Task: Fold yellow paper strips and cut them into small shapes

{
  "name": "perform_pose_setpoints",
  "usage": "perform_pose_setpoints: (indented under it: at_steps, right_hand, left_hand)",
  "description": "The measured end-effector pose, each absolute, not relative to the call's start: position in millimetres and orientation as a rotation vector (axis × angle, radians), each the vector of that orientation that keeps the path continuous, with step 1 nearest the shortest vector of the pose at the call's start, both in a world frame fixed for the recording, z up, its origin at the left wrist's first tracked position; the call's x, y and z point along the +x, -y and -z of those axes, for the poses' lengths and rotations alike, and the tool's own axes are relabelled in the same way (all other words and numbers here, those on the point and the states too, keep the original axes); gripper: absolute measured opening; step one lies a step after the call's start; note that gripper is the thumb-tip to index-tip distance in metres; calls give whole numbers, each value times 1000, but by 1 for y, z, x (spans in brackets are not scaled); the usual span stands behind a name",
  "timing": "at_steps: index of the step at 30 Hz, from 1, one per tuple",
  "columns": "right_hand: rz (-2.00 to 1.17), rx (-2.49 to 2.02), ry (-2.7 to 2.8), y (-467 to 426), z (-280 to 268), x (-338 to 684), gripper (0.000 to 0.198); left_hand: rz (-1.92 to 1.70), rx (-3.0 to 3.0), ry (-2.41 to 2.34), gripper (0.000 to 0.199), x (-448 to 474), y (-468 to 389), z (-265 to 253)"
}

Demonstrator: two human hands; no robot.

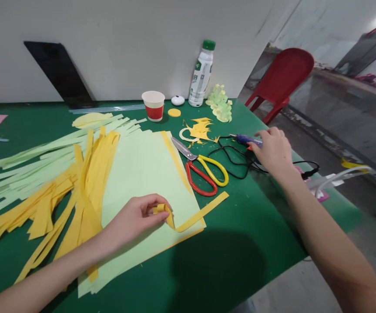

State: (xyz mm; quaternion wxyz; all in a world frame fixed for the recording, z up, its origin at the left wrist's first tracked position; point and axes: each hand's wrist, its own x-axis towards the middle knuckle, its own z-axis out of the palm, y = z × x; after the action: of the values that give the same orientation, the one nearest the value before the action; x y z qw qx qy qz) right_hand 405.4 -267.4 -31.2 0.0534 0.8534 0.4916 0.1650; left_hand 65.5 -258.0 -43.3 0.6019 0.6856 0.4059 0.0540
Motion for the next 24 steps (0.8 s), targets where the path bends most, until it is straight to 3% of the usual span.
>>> perform_pose_setpoints:
  at_steps: [9,24]
  right_hand:
    - [-483,2273,-1704,227,37,408,27]
    - [-445,2155,-1637,215,45,407,28]
  left_hand:
    - [-139,1602,-938,24,65,258,43]
    - [-123,1578,-929,25,64,256,47]
